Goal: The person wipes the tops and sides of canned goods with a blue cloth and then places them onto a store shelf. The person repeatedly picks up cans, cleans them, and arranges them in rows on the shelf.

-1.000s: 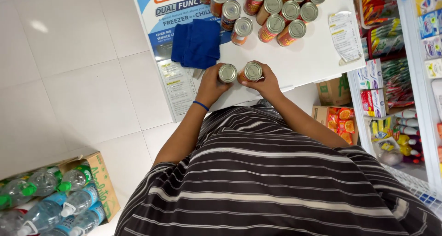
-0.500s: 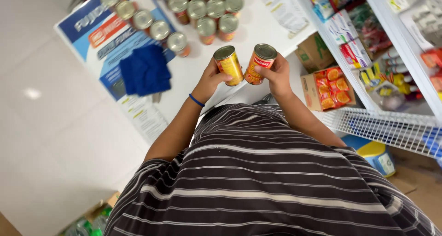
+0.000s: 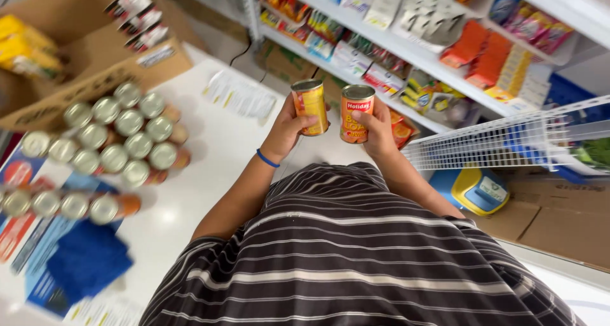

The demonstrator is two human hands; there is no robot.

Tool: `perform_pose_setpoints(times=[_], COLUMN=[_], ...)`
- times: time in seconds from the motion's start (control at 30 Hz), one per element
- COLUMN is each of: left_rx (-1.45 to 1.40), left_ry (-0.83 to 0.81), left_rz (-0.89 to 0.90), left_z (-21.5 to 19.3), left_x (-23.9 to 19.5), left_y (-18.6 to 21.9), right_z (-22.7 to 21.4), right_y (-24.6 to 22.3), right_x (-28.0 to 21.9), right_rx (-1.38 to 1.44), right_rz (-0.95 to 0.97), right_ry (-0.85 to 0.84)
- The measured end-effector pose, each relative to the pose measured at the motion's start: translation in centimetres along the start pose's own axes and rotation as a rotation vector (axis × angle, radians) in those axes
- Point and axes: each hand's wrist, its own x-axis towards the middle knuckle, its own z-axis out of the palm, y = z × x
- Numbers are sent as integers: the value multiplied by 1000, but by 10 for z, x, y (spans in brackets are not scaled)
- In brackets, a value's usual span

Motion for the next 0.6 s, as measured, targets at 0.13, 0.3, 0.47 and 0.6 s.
perform_pose_setpoints(times=[0.13, 0.3, 0.47, 0.6], left_rx=[-157, -120, 153, 175], left_ry=[-31, -34, -24, 41], left_rz=[-39, -49, -46, -13], left_z=[14, 37, 34, 27], left_x=[52, 109, 165, 213], left_y=[-50, -64, -49, -32], right_z=[-44, -81, -60, -74], right_y=[-16, -41, -76, -49], right_x=[37, 79, 127, 192], right_rx=[-19, -112, -239, -242], right_rz=[0, 59, 52, -2], right_ry=[57, 104, 64, 9])
